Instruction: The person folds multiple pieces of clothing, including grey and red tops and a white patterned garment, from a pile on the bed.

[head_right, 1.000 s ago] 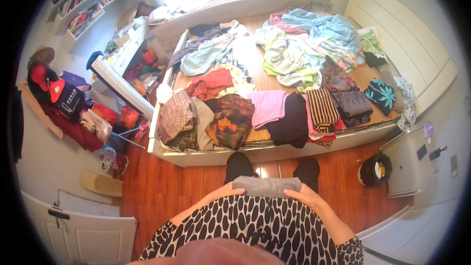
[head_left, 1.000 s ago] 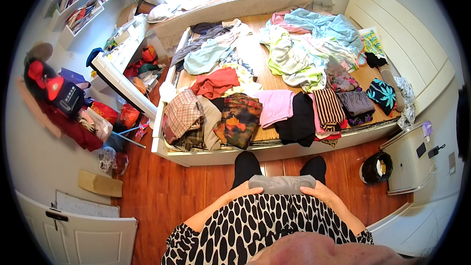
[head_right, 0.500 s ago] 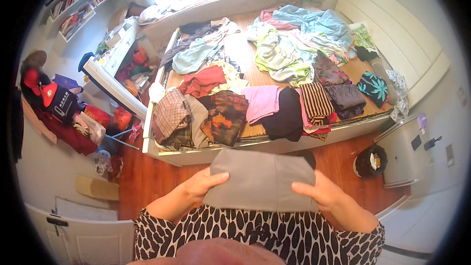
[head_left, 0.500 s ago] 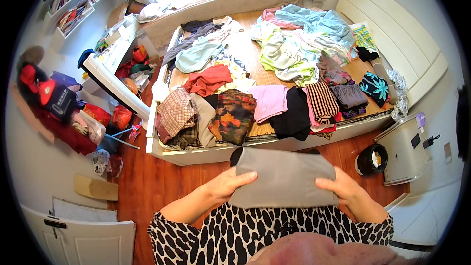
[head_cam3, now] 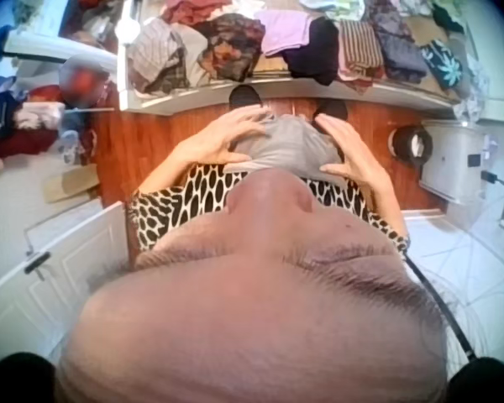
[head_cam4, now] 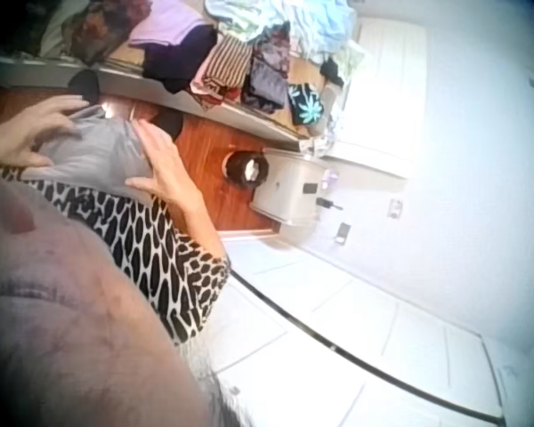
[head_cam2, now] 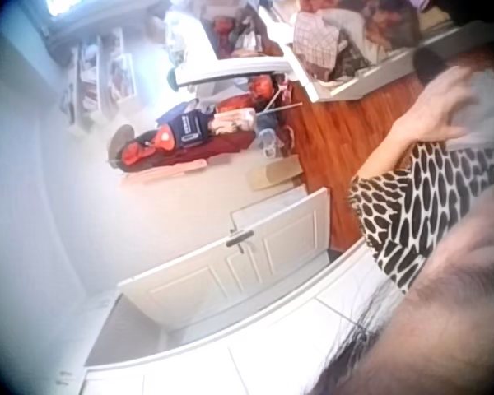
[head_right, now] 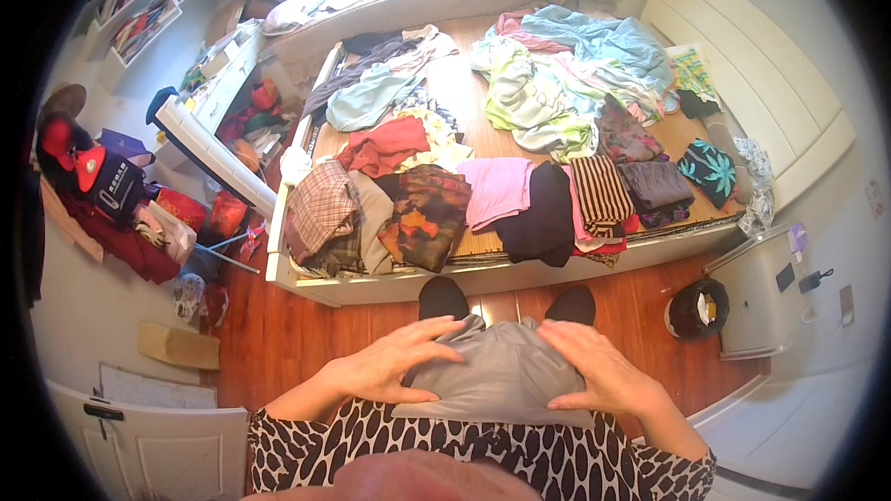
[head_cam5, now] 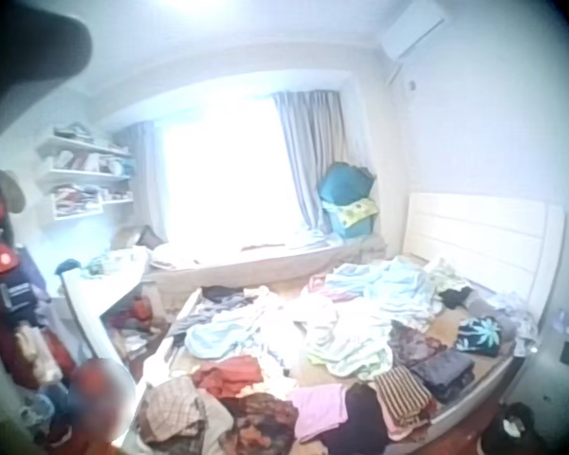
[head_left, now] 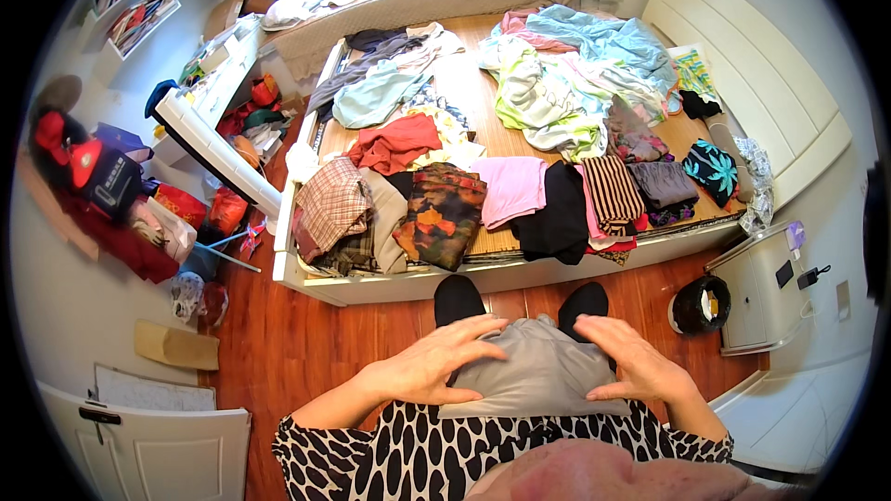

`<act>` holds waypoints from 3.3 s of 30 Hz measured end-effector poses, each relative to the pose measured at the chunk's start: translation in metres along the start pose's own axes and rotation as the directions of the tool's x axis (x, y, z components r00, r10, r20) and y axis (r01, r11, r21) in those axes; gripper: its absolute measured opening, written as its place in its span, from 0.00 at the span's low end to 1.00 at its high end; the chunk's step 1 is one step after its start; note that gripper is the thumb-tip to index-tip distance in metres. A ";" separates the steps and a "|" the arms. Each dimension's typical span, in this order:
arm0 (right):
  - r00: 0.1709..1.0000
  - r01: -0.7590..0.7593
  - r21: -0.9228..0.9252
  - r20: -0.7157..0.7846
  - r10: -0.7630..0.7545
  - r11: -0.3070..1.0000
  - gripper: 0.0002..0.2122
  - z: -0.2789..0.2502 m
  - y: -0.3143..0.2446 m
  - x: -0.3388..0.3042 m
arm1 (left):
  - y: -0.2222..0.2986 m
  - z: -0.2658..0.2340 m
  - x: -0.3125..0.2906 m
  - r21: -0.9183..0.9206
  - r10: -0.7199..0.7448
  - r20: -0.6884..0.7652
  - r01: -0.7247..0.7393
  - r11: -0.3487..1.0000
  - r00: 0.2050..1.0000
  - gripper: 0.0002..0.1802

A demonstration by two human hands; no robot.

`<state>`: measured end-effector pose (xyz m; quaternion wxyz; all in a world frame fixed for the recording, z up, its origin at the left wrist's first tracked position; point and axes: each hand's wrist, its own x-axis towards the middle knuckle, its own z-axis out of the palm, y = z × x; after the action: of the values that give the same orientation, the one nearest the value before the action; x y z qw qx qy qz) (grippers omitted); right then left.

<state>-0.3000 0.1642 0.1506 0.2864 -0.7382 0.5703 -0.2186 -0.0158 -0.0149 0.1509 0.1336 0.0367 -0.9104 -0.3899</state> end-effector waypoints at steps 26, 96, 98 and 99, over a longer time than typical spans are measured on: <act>0.973 -0.217 0.939 0.187 0.132 0.266 0.44 0.106 0.129 -0.021 | -0.163 0.112 -0.087 -0.888 -0.273 0.382 0.433 0.157 0.883 0.53; 0.919 -0.394 0.918 0.393 0.029 0.035 0.39 0.100 0.149 -0.012 | -0.111 0.084 -0.055 -0.924 -0.103 0.365 0.347 -0.160 0.925 0.42; 0.841 -0.516 0.855 0.496 0.218 0.043 0.35 0.097 0.133 -0.008 | -0.144 0.104 -0.076 -0.832 -0.357 0.489 0.548 0.083 0.796 0.47; 0.788 -0.568 0.822 0.530 0.313 0.039 0.33 0.094 0.128 -0.008 | -0.142 0.098 -0.076 -0.837 -0.284 0.435 0.500 0.222 0.854 0.49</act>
<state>-0.3322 0.1642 -0.0051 0.7885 -0.1951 0.4696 -0.3459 0.0250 -0.0324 -0.0322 -0.0601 0.1455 -0.4874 -0.8589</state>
